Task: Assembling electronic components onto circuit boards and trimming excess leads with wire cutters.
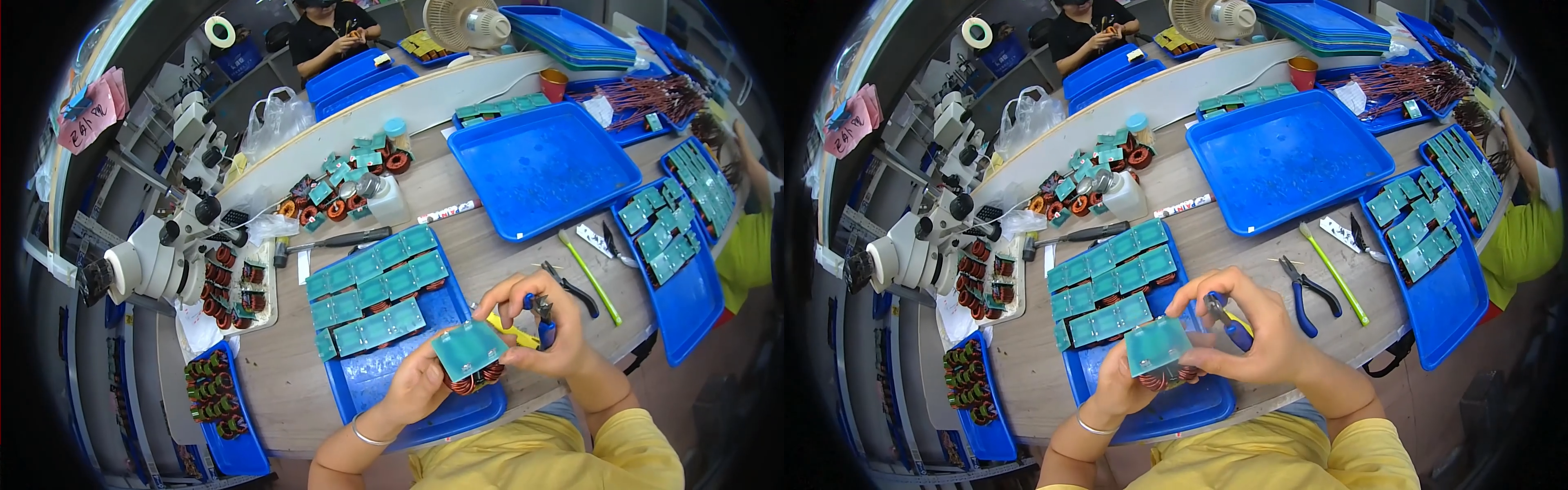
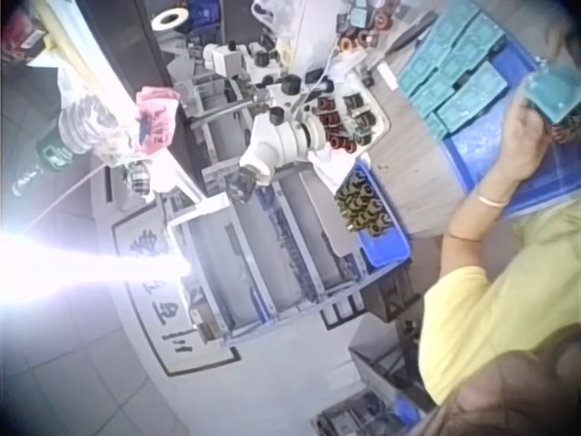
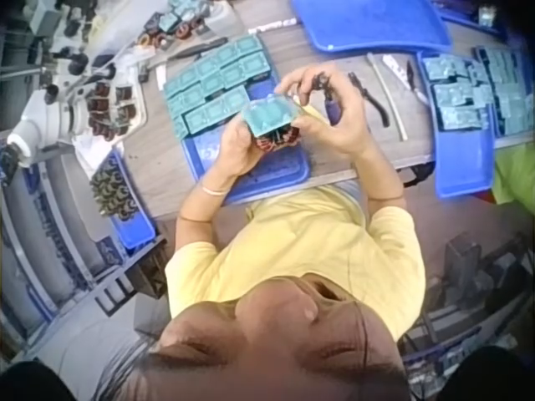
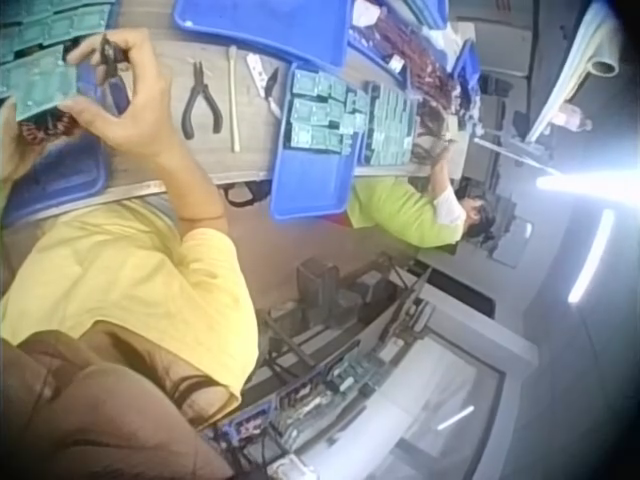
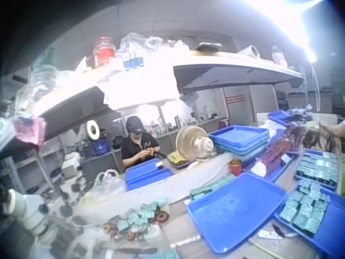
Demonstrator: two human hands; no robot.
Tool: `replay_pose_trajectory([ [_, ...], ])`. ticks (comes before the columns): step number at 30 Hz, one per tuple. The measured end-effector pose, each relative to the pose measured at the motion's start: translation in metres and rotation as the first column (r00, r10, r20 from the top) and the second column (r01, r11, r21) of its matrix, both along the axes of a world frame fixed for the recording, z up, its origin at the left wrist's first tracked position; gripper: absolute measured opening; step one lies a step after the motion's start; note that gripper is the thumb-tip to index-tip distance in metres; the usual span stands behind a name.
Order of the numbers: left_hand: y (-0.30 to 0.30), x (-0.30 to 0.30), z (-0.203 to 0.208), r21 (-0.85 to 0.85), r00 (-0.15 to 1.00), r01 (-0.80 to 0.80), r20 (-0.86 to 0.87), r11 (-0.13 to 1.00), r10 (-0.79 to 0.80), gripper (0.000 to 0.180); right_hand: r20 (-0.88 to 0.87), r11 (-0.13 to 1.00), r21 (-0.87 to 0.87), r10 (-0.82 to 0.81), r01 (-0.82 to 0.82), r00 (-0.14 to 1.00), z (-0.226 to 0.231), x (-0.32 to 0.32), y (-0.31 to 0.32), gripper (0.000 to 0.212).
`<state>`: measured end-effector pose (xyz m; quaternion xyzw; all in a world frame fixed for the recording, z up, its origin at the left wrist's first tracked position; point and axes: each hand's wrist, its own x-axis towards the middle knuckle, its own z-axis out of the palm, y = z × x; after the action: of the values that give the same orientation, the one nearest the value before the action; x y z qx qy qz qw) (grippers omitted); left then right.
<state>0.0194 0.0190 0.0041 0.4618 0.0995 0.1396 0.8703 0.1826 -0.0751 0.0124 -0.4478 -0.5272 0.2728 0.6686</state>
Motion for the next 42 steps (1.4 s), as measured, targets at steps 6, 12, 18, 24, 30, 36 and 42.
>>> replay_pose_trajectory([
  [6, 0.005, -0.005, -0.008, 0.113, 1.000, 0.024, -0.016, 0.993, -0.022, 0.071, 0.240, 0.989, -0.032, -0.132, 0.144, 0.962, 0.008, -0.005, 0.002, 0.048],
  [12, 0.007, -0.005, 0.007, 0.047, 1.000, -0.027, 0.015, 0.999, 0.026, 0.063, 0.562, 0.979, -0.061, -0.128, 0.196, 0.817, 0.035, 0.001, -0.018, 0.043],
  [18, 0.003, -0.013, 0.015, 0.253, 0.997, -0.079, 0.012, 0.964, 0.079, 0.060, 0.841, 0.960, -0.039, -0.118, 0.277, 0.528, 0.051, -0.003, -0.032, 0.044],
  [24, -0.010, -0.025, 0.028, 0.481, 0.992, -0.125, 0.066, 0.868, 0.107, 0.066, 0.890, 0.945, -0.027, -0.125, 0.325, 0.438, 0.062, -0.014, -0.046, 0.043],
  [30, -0.016, -0.034, 0.032, 0.606, 0.994, -0.104, 0.087, 0.789, 0.064, 0.070, 0.926, 0.935, -0.006, -0.128, 0.354, 0.354, 0.071, -0.021, -0.056, 0.042],
  [36, -0.020, -0.036, 0.036, 0.719, 0.979, -0.188, 0.189, 0.669, 0.073, 0.067, 0.941, 0.938, -0.005, -0.113, 0.346, 0.319, 0.075, -0.027, -0.062, 0.042],
  [42, -0.020, -0.036, 0.039, 0.828, 0.958, -0.276, 0.277, 0.489, 0.071, 0.065, 0.957, 0.942, 0.015, -0.110, 0.335, 0.269, 0.080, -0.031, -0.063, 0.043],
])
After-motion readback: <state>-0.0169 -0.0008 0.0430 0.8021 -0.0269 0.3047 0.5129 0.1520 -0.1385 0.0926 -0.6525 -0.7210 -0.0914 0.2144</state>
